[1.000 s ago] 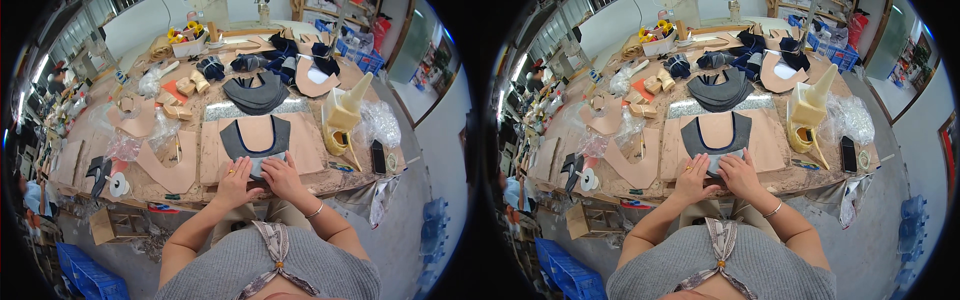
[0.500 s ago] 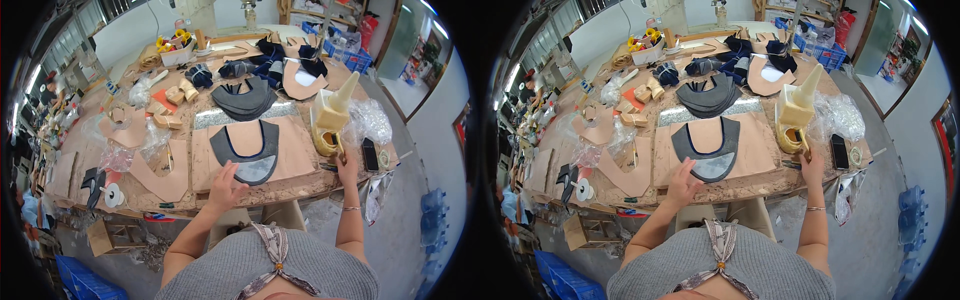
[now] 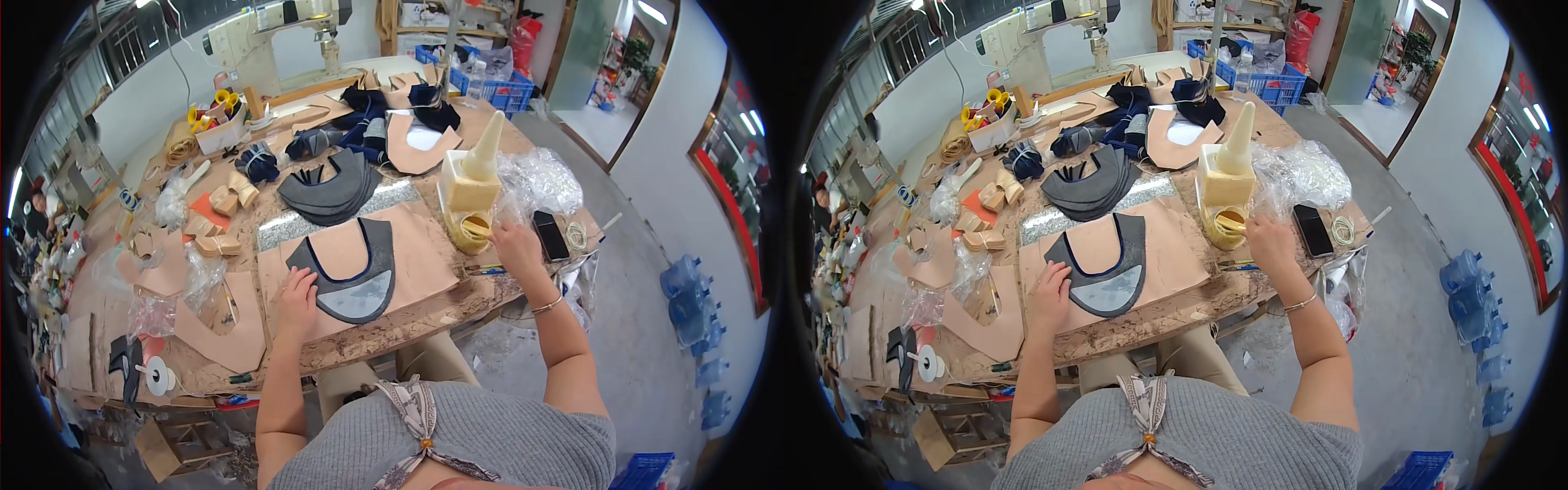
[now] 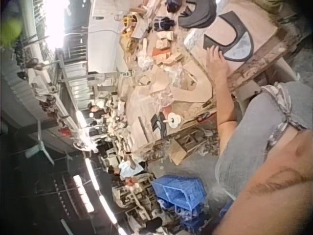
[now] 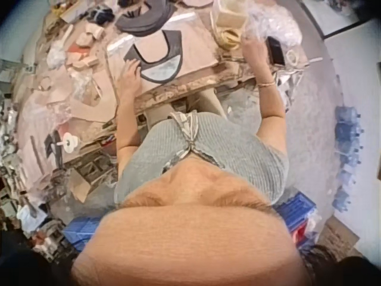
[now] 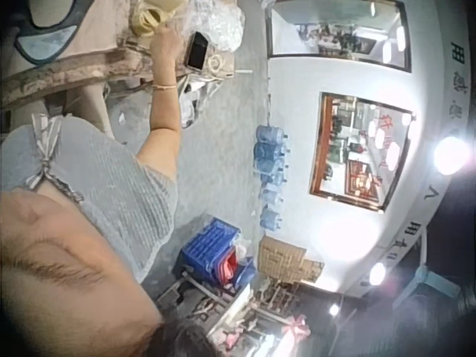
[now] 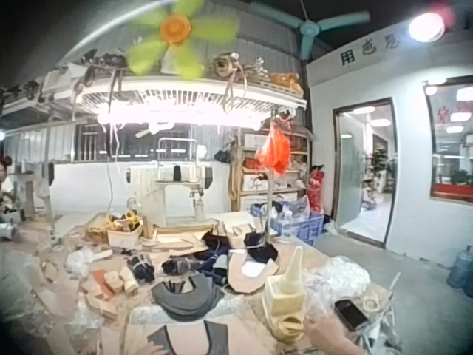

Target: The person assembles shoe components by hand, placing white foam inserts into dark grey U-shaped pieces and smoothing them with a yellow tool. They then place black strips onto beige leather pieces and press them down. The person handles multiple units of these parts, stacking them on the table.

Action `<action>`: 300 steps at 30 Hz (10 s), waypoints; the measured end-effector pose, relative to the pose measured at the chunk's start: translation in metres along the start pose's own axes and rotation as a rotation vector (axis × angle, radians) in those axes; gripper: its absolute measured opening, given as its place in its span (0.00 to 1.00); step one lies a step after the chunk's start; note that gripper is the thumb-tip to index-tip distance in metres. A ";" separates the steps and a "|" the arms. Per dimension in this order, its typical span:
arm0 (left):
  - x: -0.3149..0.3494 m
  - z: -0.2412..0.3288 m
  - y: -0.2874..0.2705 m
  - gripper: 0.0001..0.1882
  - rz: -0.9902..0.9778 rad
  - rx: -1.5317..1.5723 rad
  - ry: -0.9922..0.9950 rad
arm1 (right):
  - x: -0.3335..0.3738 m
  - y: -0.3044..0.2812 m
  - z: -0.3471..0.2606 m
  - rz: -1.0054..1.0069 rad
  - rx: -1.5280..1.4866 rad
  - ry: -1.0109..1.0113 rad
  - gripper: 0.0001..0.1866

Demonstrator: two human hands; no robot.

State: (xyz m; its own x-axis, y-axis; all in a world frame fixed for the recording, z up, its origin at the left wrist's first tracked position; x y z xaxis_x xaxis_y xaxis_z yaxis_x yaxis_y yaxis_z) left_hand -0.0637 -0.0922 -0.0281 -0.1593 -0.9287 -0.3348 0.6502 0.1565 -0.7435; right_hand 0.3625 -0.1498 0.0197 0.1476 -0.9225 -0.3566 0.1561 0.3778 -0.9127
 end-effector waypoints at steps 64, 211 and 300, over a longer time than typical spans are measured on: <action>-0.008 -0.022 0.002 0.10 0.009 0.132 -0.005 | -0.018 -0.021 -0.204 0.132 -0.629 -0.344 0.05; -0.003 0.018 -0.030 0.25 -0.164 0.419 -0.335 | -0.042 0.046 -0.190 0.077 -1.483 0.296 0.22; -0.098 -0.043 0.018 0.17 -0.023 -0.287 0.142 | -0.035 -0.022 -0.289 0.163 -0.604 -0.771 0.06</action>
State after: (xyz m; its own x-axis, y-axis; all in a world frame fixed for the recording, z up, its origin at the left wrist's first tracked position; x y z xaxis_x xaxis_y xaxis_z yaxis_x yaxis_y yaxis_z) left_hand -0.0685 0.0162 -0.0332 -0.2868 -0.8800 -0.3787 0.4122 0.2435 -0.8780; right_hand 0.0713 -0.1483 -0.0059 0.7515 -0.4777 -0.4550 -0.4151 0.1936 -0.8889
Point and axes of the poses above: each hand's wrist, its own x-axis away from the middle knuckle, its own y-axis out of the palm, z = x × y, the point moved 5 cm from there along -x, towards the middle knuckle, and after that the axes turned 10 degrees about -y, right-handed, at the moved point
